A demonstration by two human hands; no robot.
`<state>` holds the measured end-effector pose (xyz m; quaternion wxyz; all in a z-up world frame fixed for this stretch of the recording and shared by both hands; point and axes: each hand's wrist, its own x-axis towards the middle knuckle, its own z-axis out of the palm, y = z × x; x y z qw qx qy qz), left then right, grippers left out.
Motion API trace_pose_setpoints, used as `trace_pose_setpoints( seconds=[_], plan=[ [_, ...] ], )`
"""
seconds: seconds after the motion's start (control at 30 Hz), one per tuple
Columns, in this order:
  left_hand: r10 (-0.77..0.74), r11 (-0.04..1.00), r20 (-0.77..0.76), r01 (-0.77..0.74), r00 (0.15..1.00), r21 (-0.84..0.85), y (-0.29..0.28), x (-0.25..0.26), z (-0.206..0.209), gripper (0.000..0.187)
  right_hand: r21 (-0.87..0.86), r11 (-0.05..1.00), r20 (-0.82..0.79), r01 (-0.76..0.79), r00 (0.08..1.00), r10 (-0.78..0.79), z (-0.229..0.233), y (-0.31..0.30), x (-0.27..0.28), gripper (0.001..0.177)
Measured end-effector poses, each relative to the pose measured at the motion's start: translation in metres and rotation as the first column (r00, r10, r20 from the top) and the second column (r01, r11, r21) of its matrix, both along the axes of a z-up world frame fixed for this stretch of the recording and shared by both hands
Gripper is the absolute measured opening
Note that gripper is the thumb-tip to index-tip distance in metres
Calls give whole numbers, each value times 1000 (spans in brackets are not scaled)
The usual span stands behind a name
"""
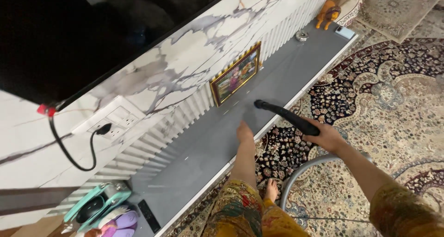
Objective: Vacuuming the floor and around furniture in a bedroom.
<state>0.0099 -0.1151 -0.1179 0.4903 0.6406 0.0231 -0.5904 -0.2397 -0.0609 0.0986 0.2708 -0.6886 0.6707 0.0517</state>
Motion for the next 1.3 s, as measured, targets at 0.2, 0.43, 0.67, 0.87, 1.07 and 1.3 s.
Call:
trace_pose_setpoints(
  seconds=[0.2, 0.43, 0.67, 0.87, 1.07, 1.3],
  plan=[
    [-166, 979, 127, 180, 978, -100, -62, -64, -20, 66, -37, 963, 110, 268, 959, -263, 4, -71, -74, 87],
    [-198, 979, -25, 196, 980, -60, -77, -79, 46, 44, -3, 930, 223, 369, 907, -359, -1, -128, -56, 79],
    [-217, 963, -37, 208, 975, -174, -131, -129, 12, 53, 91, 989, 308, 119, 941, -142, 21, -136, -57, 82],
    [-373, 926, -17, 372, 928, -59, -185, -157, 14, 46, 86, 970, 230, 226, 943, -240, 32, -185, -64, 80],
    [-391, 915, 0, 389, 920, -110, -234, -115, 19, 43, -17, 935, 245, 355, 908, -340, 18, -268, -63, 82],
    [-409, 903, 9, 406, 913, -143, -265, -117, -62, 46, -59, 879, 286, 473, 852, -439, 5, -312, -110, 78]
  ],
)
